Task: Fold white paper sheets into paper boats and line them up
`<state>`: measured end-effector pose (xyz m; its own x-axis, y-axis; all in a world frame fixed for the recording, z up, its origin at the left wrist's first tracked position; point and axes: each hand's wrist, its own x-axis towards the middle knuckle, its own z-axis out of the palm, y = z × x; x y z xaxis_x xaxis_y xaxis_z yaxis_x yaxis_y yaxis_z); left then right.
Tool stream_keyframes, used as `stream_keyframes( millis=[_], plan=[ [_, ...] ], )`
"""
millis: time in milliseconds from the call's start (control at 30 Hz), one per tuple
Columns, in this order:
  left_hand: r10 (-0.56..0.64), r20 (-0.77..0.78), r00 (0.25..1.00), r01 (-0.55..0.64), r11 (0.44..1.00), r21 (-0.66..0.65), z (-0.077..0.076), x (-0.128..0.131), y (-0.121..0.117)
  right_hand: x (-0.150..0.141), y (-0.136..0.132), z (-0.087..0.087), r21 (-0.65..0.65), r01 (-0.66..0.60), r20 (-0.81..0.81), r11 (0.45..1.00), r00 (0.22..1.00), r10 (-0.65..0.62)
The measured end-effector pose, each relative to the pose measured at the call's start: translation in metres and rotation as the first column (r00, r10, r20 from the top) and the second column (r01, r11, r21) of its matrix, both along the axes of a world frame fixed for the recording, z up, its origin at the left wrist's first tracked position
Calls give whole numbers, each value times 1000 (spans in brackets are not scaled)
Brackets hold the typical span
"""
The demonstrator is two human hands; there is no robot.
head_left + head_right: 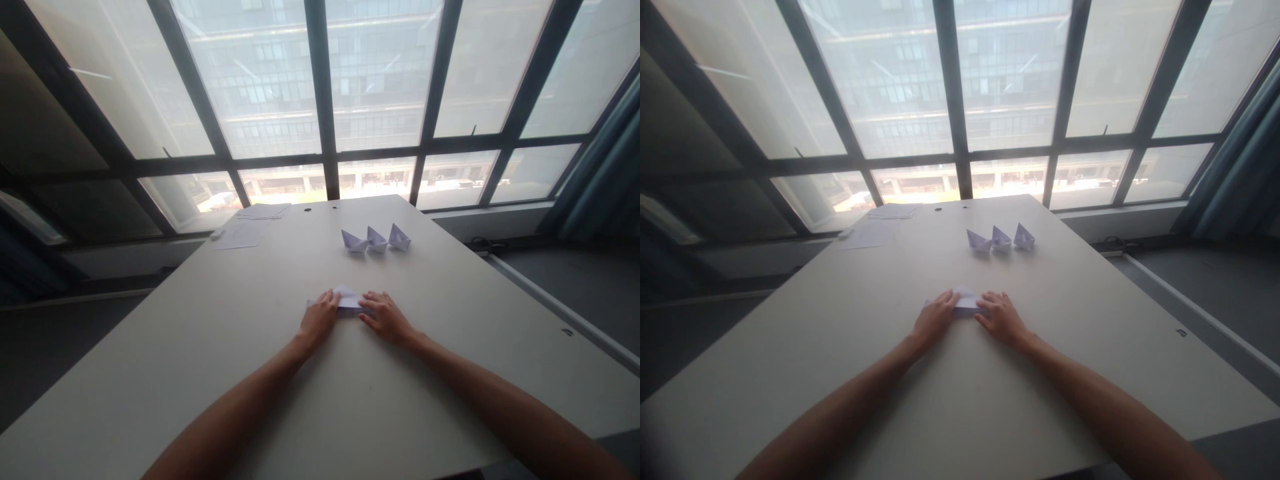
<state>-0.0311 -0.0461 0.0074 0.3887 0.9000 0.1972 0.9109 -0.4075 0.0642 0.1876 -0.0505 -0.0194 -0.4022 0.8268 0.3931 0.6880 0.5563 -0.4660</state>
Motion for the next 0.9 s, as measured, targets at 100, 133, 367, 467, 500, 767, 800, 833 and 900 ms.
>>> stream_keyframes(
  millis=[100,133,367,467,500,767,800,833,900],
  plan=[
    [6,49,999,-7,1000,23,-2,-1,1,-1,1,3,41,29,-170,999,985,-22],
    [2,81,997,-5,999,33,-2,-1,1,-1,1,3,48,52,-237,997,971,-39],
    [-132,514,848,86,990,113,1,6,-2,-2,8,4,-150,90,-625,985,763,-165],
    [-134,700,702,97,991,92,4,10,-5,-3,6,7,-195,-1,-653,981,746,-129],
    [-116,752,649,95,993,72,5,10,-6,-4,5,9,-194,-32,-647,980,755,-104],
    [54,981,185,223,970,-96,8,12,-2,-7,2,7,-211,-127,-650,969,759,-42],
    [115,987,116,273,951,-143,7,12,-1,-7,3,5,-212,-131,-673,968,738,-47],
    [178,983,51,323,928,-185,6,12,-1,-7,5,4,-210,-138,-697,968,716,-49],
    [277,959,-57,399,887,-233,5,13,0,-7,6,3,-204,-153,-746,967,664,-52]
  ],
)
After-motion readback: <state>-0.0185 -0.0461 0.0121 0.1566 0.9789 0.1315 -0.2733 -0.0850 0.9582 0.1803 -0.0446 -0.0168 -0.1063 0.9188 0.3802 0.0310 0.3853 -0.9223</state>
